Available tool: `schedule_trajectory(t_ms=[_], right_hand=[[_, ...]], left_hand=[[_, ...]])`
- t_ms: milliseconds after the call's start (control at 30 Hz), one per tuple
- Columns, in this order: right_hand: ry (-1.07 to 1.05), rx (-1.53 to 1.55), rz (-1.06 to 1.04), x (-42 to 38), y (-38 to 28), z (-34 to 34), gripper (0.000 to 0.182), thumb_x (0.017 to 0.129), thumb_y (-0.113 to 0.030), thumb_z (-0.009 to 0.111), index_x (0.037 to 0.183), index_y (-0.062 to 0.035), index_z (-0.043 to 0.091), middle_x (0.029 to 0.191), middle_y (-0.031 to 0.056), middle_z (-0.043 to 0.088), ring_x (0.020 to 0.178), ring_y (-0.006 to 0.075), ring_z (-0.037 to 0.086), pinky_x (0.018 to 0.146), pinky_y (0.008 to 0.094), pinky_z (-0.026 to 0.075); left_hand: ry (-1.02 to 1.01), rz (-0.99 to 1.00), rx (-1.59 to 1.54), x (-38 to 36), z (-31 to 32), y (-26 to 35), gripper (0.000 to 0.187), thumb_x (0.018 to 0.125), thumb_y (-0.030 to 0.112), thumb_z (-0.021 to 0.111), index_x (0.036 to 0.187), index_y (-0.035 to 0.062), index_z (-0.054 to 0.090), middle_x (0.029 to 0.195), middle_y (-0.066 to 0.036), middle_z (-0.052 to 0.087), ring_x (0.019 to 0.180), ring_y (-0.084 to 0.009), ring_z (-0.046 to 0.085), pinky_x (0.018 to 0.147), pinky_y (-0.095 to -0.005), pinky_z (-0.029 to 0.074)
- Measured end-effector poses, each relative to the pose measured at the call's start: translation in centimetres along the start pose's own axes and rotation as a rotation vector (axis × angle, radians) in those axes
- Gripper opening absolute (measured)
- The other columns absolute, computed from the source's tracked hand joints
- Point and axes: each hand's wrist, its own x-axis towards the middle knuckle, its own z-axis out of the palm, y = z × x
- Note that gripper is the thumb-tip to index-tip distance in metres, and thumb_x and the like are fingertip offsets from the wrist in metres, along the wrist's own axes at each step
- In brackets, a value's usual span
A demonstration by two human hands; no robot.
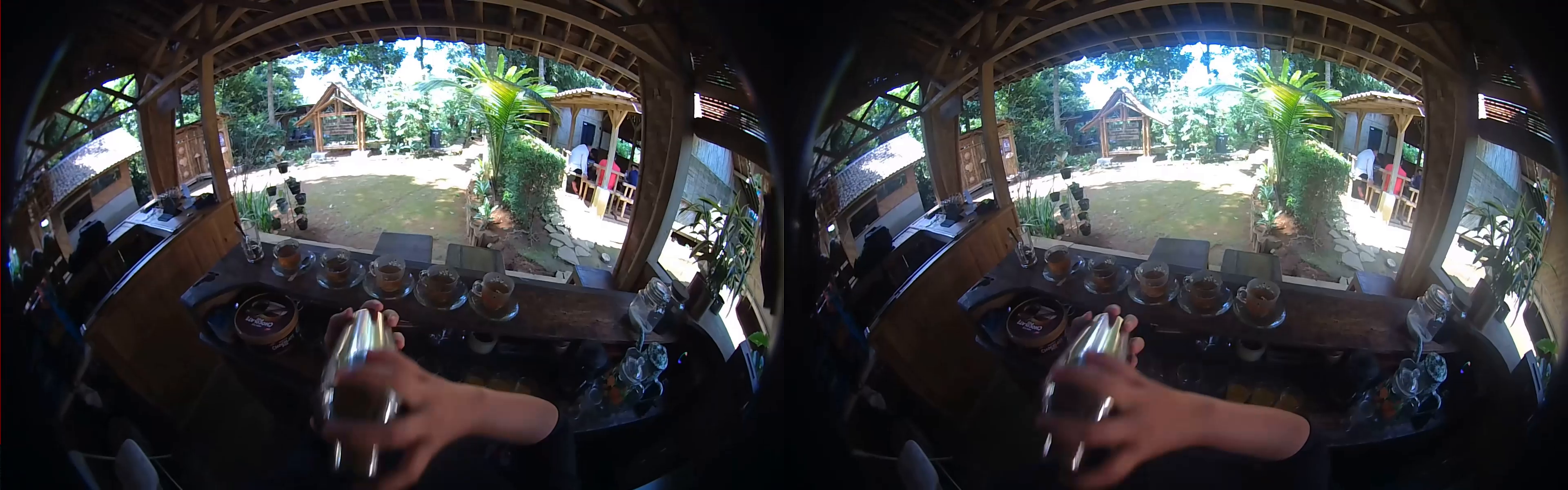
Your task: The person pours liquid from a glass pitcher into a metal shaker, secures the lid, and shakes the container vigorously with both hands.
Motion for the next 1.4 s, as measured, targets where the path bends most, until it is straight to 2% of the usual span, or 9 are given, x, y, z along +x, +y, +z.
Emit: schedule_trajectory(t_ms=[133, 333, 500, 533, 600, 800, 1000, 1200, 1400], right_hand=[[-0.112, -0.060, -0.072, 1.7, -3.3, 0.1, 0.039, 0.091, -0.046, 0.043, 0.116, -0.0204, 0.058, 0.117, 0.0020, 0.053, 0.119, 0.0279, 0.046, 0.096, 0.0548, 0.031], [0.219, 0.062, 0.483, -2.5, 4.6, 0.7, 0.055, 0.068, -0.017, 0.076, 0.115, -0.0241, 0.050, 0.130, 0.0132, 0.046, 0.114, 0.0445, 0.047, 0.093, 0.0516, 0.042], [-0.117, -0.081, 0.003, -0.9, -5.0, -1.4, 0.037, 0.079, -0.024, 0.058, 0.114, -0.0361, 0.052, 0.133, 0.0031, 0.044, 0.121, 0.0421, 0.042, 0.092, 0.0543, 0.040], [-0.062, -0.116, -0.143, 0.8, -5.6, -2.6, 0.042, 0.090, -0.050, 0.043, 0.115, -0.0196, 0.058, 0.116, 0.0063, 0.054, 0.117, 0.0277, 0.047, 0.096, 0.0536, 0.031], [-0.088, -0.103, -0.043, -1.5, -5.5, -2.9, 0.039, 0.077, -0.021, 0.062, 0.114, -0.0315, 0.054, 0.130, 0.0028, 0.046, 0.121, 0.0382, 0.043, 0.092, 0.0537, 0.041], [0.234, -0.062, 0.581, -7.6, 0.9, -5.6, 0.050, 0.064, -0.019, 0.078, 0.110, -0.0218, 0.057, 0.126, 0.0112, 0.050, 0.115, 0.0404, 0.045, 0.091, 0.0502, 0.042], [-0.012, -0.231, 0.047, -5.5, -9.6, -8.2, 0.030, 0.082, -0.025, 0.058, 0.111, -0.0239, 0.062, 0.128, -0.0018, 0.048, 0.119, 0.0259, 0.049, 0.100, 0.0527, 0.034], [0.156, -0.016, 0.309, -10.5, -4.0, -10.0, 0.063, 0.066, -0.015, 0.077, 0.119, -0.0332, 0.049, 0.127, 0.0112, 0.049, 0.113, 0.0442, 0.046, 0.086, 0.0542, 0.043], [0.048, -0.114, 0.055, -9.9, -9.4, -13.7, 0.040, 0.073, -0.026, 0.064, 0.112, -0.0327, 0.055, 0.130, 0.0029, 0.048, 0.117, 0.0418, 0.046, 0.094, 0.0548, 0.039]], left_hand=[[-0.348, 0.133, 0.281, -0.3, 1.2, -0.8, 0.051, 0.090, 0.045, 0.044, 0.124, 0.0061, 0.044, 0.107, -0.018, 0.047, 0.095, -0.0392, 0.055, 0.072, -0.0440, 0.056], [0.246, 0.139, -0.096, -0.7, -3.4, -2.7, 0.049, 0.090, 0.046, 0.044, 0.119, 0.0063, 0.047, 0.106, -0.017, 0.050, 0.097, -0.0381, 0.054, 0.072, -0.0428, 0.055], [-0.157, 0.187, 0.230, 0.0, 1.5, -4.6, 0.047, 0.089, 0.047, 0.043, 0.108, 0.0044, 0.050, 0.098, -0.018, 0.049, 0.086, -0.0378, 0.058, 0.064, -0.0430, 0.056], [-0.366, 0.155, 0.380, 0.3, 2.4, -4.3, 0.041, 0.093, 0.043, 0.041, 0.113, 0.0079, 0.046, 0.102, -0.016, 0.041, 0.091, -0.0351, 0.053, 0.068, -0.0442, 0.053], [-0.329, 0.164, 0.358, 1.1, 1.6, -4.8, 0.042, 0.092, 0.045, 0.043, 0.113, 0.0085, 0.045, 0.105, -0.015, 0.043, 0.092, -0.0356, 0.053, 0.069, -0.0439, 0.053], [0.276, 0.132, -0.104, 4.9, -4.5, -10.6, 0.044, 0.089, 0.044, 0.045, 0.112, 0.0075, 0.051, 0.104, -0.015, 0.048, 0.092, -0.0352, 0.054, 0.079, -0.0473, 0.051], [-0.233, 0.062, 0.097, 5.9, 1.4, -13.5, 0.047, 0.087, 0.044, 0.045, 0.110, 0.0034, 0.050, 0.101, -0.017, 0.049, 0.090, -0.0359, 0.056, 0.075, -0.0465, 0.052], [0.429, 0.119, -0.228, 5.9, 0.3, -17.4, 0.042, 0.089, 0.045, 0.048, 0.113, 0.0106, 0.050, 0.104, -0.010, 0.049, 0.091, -0.0302, 0.049, 0.080, -0.0417, 0.048], [0.012, -0.055, -0.043, 7.9, 0.8, -18.8, 0.043, 0.089, 0.045, 0.048, 0.114, 0.0101, 0.048, 0.106, -0.010, 0.044, 0.095, -0.0308, 0.048, 0.080, -0.0441, 0.048]])
